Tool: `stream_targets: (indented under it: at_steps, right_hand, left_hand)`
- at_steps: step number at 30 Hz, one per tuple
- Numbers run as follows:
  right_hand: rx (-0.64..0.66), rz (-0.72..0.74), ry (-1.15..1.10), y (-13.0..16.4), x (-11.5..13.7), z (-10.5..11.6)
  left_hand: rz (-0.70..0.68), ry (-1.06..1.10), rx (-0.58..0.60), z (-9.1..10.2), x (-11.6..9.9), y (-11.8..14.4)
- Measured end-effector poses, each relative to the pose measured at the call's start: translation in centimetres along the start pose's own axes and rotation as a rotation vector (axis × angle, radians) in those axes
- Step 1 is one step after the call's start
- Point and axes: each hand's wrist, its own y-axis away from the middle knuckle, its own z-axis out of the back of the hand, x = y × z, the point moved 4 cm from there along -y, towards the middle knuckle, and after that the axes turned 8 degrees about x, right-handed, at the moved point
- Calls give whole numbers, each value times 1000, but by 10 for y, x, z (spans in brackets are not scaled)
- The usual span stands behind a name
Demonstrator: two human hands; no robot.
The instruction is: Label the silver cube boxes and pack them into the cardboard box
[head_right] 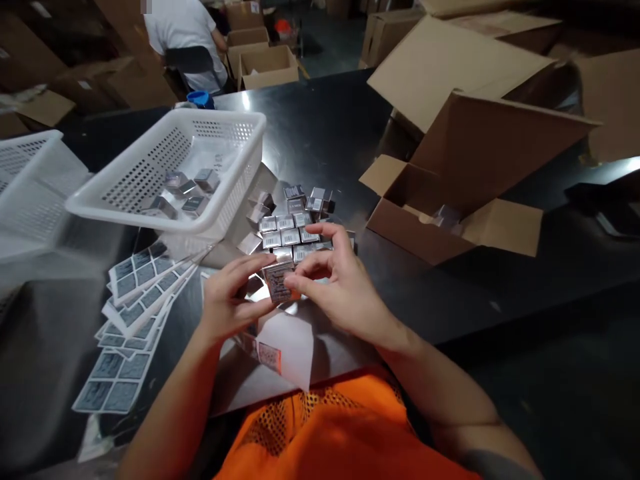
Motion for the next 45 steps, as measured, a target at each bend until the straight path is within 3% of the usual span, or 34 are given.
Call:
stream_targets:
  at_steps: [8, 28, 33, 36, 40, 42, 45]
  right_hand:
    - [-24, -59, 35, -1, 2, 0]
    - [-66, -53, 50, 1, 1, -1]
    - [-153, -31, 134, 3, 1, -5]
    - [-274, -19, 277, 1, -4, 2]
    - [-404, 43, 415, 3, -12, 20]
    - [-324, 147, 433, 9, -13, 17]
    - [-28, 380, 574, 22, -10, -5]
  left_hand:
    - [-82, -66, -37, 5, -4, -1]
    - [-101, -79, -37, 6, -6, -2]
    - [-89, -107, -47, 4, -6, -1]
    - [-91, -99, -59, 4, -7, -2]
    - [47, -100, -140, 6, -3, -2]
    - [151, -129, -210, 8, 1, 0]
    - [244, -181, -289, 11, 7, 2]
